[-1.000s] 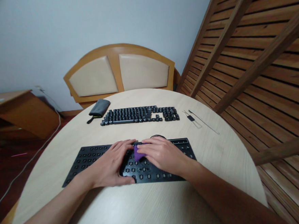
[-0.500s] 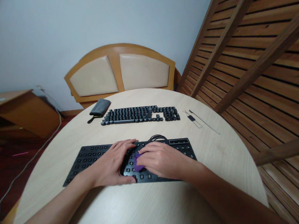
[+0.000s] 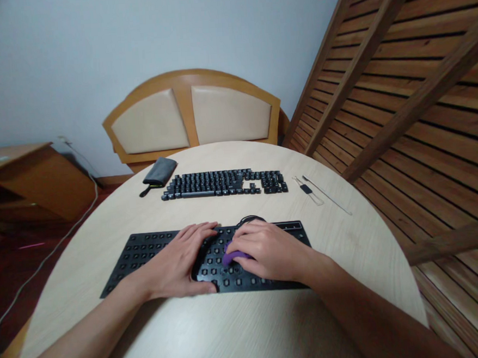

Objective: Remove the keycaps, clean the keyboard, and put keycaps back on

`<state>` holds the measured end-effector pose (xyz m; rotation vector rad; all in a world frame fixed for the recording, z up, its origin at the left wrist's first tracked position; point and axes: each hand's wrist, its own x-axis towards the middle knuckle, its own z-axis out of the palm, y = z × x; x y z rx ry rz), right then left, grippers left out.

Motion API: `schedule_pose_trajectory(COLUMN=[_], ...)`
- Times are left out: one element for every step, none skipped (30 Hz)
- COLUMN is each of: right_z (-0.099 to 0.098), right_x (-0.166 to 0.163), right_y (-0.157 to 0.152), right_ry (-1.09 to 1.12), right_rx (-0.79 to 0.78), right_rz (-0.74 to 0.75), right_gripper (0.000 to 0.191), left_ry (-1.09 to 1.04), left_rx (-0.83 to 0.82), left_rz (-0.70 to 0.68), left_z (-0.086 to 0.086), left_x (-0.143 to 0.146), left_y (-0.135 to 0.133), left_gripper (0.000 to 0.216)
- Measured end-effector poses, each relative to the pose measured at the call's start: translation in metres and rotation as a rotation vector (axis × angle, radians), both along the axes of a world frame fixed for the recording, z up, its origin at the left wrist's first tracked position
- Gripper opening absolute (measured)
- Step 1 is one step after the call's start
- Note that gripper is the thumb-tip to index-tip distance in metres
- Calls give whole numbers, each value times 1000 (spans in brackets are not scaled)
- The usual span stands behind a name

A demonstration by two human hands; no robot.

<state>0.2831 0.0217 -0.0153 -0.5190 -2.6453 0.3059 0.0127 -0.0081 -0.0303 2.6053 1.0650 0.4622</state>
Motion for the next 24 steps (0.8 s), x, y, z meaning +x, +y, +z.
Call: schedule_pose_trajectory(right_z=[1, 2, 2, 1, 1, 0, -2, -3, -5, -7, -8, -9, -10, -10, -10, -10, -9, -9, -8, -7, -7, -6, -5, -5], right_x=[-1, -1, -2, -3, -4, -6, -8, -11, -13, -15, -17, -18, -18, -17, -16, -14, -11, -8, -4, 0, 3, 7, 10, 13], right_y=[-1, -2, -3, -3, -3, -4, -5, -5, -7, -8, -9, -10, -10, -10, -9, -7, -4, -1, 2, 6, 9, 12, 15, 17], right_ry=[12, 32, 63, 104, 154, 209, 263, 309, 343, 360, 362, 354, 342, 331, 319, 311, 303, 296, 283, 268, 250, 228, 205, 180], right_rx=[-9, -18, -33, -56, -84, -118, -154, -189, -219, -243, -265, -279, -285, -281, -268, -248, -223, -199, -180, -164, -149, -135, -123, -115], right_rz=[-9, -22, -36, -49, -60, -71, -84, -99, -117, -137, -154, -169, -184, -200, -218, -238, -262, -292, -324, -359, -391, -411, -419, -413], right_gripper=[17, 17, 17, 17, 18, 18, 18, 17, 15, 15, 14, 15, 15, 16, 16, 15, 14, 12, 12, 12, 13, 14, 15, 16], left_ry=[-1, -1, 1, 2, -4, -20, -46, -84, -128, -177, -228, -282, -336, -387, -432, -466, -484, -490, -482, -463, -436, -402, -365, -325], left_rx=[-7, -13, -19, -21, -19, -12, -4, 5, 8, 8, 3, -6, -15, -20, -13, 5, 32, 70, 110, 147, 178, 197, 204, 199], left_rz=[1, 4, 9, 14, 17, 20, 27, 37, 59, 87, 121, 160, 196, 227, 253, 272, 285, 292, 296, 295, 286, 269, 248, 222], left_z=[0, 1, 3, 4, 6, 7, 8, 9, 9, 8, 7, 5, 3, 2, 1, 0, 0, 0, 1, 2, 2, 3, 3, 3], left_x=[0, 0, 1, 2, 5, 8, 12, 16, 21, 25, 29, 32, 34, 35, 35, 33, 32, 30, 27, 26, 24, 24, 24, 24], left_y=[0, 0, -1, -2, -3, -5, -8, -10, -13, -16, -18, -19, -19, -19, -19, -17, -16, -14, -13, -12, -11, -10, -9, -9], left_gripper=[94, 95, 96, 97, 96, 94, 89, 81, 69, 56, 42, 30, 20, 14, 10, 10, 11, 13, 15, 16, 18, 20, 21, 23])
